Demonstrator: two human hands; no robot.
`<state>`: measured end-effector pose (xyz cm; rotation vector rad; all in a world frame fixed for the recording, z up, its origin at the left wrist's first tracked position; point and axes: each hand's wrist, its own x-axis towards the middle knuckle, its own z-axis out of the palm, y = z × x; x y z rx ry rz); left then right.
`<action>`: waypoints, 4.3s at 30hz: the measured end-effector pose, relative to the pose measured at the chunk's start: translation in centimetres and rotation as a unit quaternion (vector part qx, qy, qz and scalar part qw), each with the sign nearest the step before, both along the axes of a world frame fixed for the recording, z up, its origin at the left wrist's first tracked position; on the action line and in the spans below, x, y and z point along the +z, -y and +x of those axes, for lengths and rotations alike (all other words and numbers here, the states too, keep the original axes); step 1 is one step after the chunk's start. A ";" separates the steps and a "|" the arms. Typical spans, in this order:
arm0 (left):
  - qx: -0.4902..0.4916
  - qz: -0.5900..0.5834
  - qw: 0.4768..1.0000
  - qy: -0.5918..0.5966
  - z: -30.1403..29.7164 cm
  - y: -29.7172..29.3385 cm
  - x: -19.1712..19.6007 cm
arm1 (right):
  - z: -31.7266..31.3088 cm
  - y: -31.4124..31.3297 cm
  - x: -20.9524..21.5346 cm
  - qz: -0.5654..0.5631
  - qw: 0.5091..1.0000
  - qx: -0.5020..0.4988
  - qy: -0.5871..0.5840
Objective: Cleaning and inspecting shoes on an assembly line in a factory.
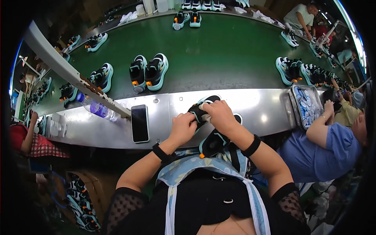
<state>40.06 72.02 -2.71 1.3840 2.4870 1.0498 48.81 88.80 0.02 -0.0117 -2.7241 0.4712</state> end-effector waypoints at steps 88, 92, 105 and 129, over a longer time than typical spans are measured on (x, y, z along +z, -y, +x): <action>-0.167 -0.069 0.965 0.192 0.1 -2.7 4.4 | 11.0 -0.4 2.3 -0.181 0.971 -0.141 0.074; -0.202 -0.059 0.939 0.271 -0.2 -2.9 4.7 | 11.0 1.0 1.5 -0.159 0.973 -0.166 0.036; -0.233 -0.072 0.945 0.218 0.1 -3.4 5.0 | 10.7 0.7 0.8 -0.117 0.970 -0.213 0.005; -0.121 -0.160 0.836 0.511 7.8 -4.9 7.3 | 12.3 -5.2 0.9 -0.385 0.908 -0.091 0.136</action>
